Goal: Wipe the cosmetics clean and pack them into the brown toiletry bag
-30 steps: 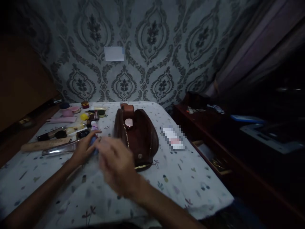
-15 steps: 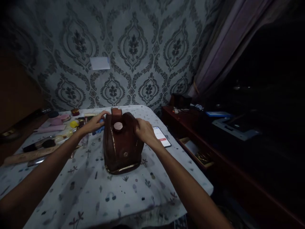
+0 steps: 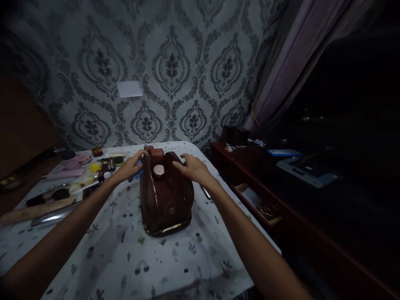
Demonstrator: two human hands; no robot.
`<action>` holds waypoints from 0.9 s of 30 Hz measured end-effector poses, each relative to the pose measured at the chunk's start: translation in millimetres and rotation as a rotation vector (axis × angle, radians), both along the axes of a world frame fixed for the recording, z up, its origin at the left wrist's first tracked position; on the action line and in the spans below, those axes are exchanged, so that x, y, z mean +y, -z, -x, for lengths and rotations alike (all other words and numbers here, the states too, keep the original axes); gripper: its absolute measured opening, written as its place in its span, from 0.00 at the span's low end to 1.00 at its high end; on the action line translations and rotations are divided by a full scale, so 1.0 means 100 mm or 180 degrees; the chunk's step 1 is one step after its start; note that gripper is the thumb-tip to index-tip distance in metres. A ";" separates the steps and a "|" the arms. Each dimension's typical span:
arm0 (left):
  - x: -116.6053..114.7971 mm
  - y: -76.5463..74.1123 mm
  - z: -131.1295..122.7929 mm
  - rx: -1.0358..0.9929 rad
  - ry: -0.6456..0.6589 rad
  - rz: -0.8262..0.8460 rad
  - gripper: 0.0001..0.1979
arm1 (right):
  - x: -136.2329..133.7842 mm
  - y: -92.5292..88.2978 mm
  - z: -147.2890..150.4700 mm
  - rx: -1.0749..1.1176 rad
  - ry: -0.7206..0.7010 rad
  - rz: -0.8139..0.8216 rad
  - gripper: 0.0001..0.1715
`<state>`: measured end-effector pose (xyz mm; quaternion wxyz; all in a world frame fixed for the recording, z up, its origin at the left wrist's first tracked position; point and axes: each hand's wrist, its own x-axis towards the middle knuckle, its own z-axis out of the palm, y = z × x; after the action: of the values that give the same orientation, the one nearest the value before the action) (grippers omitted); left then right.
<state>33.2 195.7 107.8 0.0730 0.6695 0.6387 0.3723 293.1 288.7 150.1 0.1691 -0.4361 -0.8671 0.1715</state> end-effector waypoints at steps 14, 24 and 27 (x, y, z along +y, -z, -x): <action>0.01 0.11 0.00 -0.0267 0.0048 -0.0233 0.23 | 1.22 0.17 1.66 0.0862 -0.0662 0.1980 0.03; 0.12 0.07 -0.02 -0.0241 0.0063 -0.0385 0.16 | 1.35 0.31 1.68 0.1802 -0.0296 0.2258 0.07; 0.16 0.05 0.00 -0.0290 0.0056 -0.0370 0.14 | 1.34 0.26 1.66 0.1894 -0.0262 0.2257 0.07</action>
<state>33.0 211.3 102.9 0.0663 0.6606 0.6061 0.4381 127.0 423.0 124.3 0.2439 -0.3641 -0.6853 0.5816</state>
